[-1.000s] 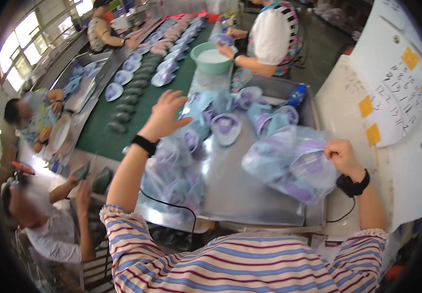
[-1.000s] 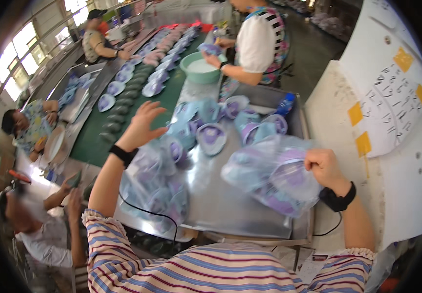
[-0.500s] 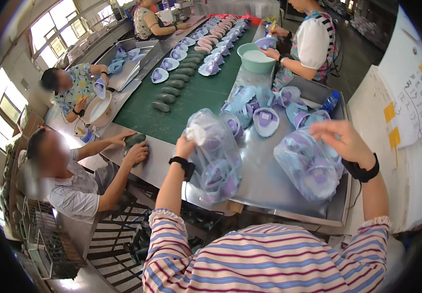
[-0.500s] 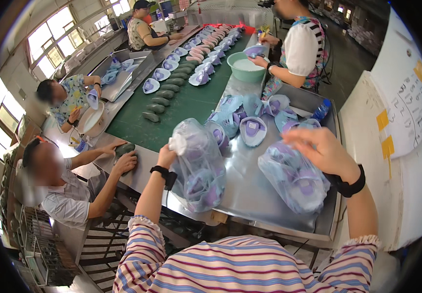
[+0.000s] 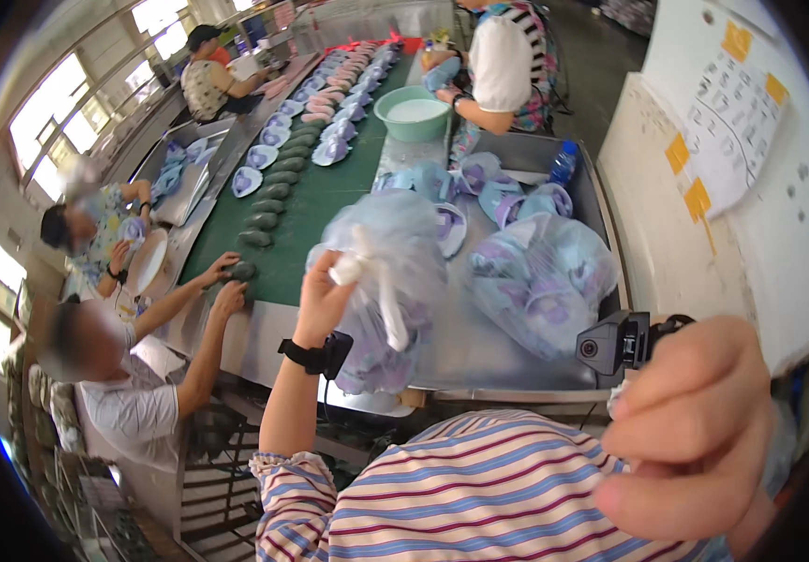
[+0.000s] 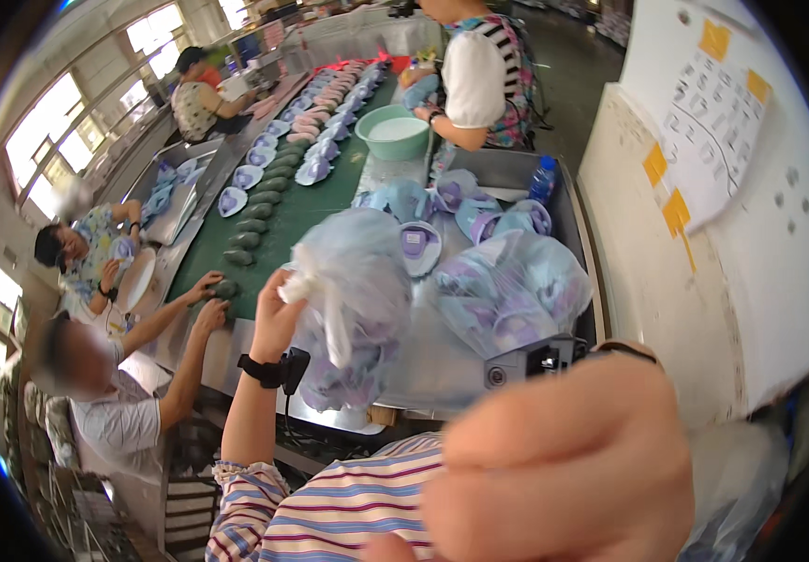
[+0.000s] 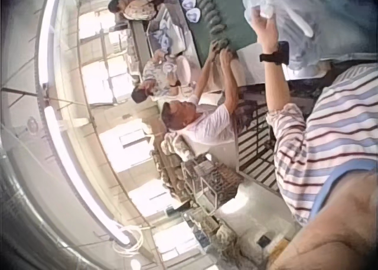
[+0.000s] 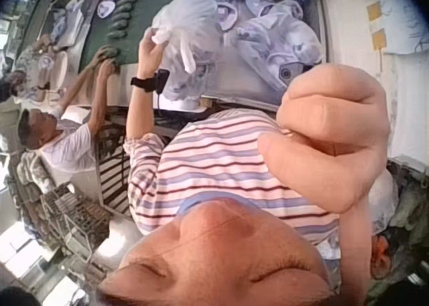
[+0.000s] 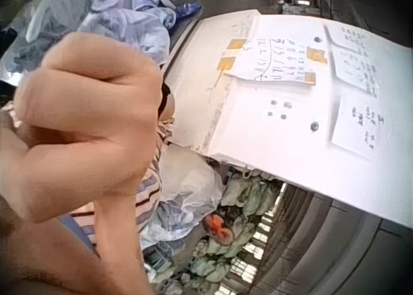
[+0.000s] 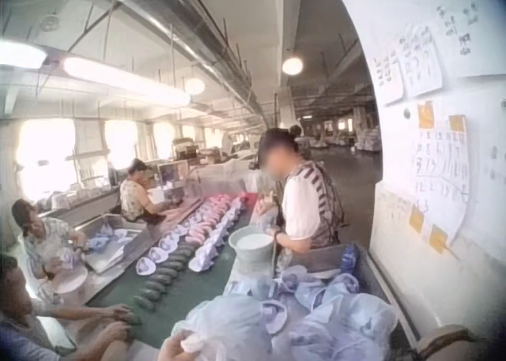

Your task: The person repeatedly picks up light blue slippers from a pile, places them into a clear plastic bag, and then transfers the bag onto a nearby table. The task is performed continuously by hand without tools.

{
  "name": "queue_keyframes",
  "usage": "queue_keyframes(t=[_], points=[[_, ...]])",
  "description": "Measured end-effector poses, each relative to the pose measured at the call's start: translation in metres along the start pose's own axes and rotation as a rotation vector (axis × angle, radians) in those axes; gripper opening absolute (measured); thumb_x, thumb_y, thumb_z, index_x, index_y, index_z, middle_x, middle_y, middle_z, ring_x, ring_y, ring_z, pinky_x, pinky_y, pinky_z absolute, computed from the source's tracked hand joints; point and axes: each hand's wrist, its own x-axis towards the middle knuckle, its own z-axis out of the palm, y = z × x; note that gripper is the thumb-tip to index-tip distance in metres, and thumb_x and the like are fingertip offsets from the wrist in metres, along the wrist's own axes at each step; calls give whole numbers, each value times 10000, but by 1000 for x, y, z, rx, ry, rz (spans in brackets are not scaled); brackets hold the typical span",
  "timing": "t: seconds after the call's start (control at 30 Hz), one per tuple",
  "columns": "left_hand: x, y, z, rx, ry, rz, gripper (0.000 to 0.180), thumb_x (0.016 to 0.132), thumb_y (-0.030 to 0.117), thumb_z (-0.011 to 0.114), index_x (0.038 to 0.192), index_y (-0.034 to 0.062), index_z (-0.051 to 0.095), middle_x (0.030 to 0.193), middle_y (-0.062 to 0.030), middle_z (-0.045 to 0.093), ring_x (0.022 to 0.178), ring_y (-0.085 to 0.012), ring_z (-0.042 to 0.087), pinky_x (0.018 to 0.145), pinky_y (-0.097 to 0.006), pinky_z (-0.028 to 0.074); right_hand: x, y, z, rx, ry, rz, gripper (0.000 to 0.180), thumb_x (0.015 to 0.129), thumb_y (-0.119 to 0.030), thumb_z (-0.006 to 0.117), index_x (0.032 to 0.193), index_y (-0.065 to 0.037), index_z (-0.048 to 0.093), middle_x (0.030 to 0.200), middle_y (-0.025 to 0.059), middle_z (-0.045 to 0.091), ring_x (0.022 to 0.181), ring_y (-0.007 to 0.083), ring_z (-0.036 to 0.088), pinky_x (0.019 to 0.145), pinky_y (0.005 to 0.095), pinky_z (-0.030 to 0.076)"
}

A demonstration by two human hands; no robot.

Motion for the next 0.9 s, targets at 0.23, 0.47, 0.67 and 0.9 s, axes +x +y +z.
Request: queue_keyframes(t=[0.23, 0.47, 0.67, 0.9], points=[[-37, -73, 39, -22, 45, -340, 246, 817, -19, 582, 1062, -4, 561, 946, -3, 596, 886, -79, 538, 791, -228, 425, -59, 87, 17, -37, 323, 310, 94, 799, -24, 526, 891, -41, 545, 708, 10, 526, 550, 127, 478, 535, 245, 404], [-49, -66, 61, 58, 81, -286, 288, 839, 29, 619, 1120, -8, 567, 1030, -21, 611, 969, -99, 552, 862, -248, 428, -146, 190, 178, 4, -508, 780, 431, 817, -381, 615, 1122, -78, 582, 857, 143, 667, 650, 321, 630, 581, 416, 478], [-56, -102, 10, 518, 322, -190, 361, 750, 46, 617, 1077, 8, 469, 925, -211, 616, 758, -330, 620, 668, -363, 485, -158, 247, 213, 68, 175, 511, 298, 908, -240, 555, 739, -7, 634, 675, 123, 633, 608, 259, 630, 570, 369, 483], [-49, -93, -1, 657, 327, -4, 297, 659, 12, 603, 949, 8, 538, 875, -124, 580, 883, -352, 538, 743, -418, 451, -121, 240, 164, 825, -118, 1015, 272, 880, -159, 598, 1112, -27, 542, 900, 71, 617, 762, 136, 627, 571, 247, 470]])
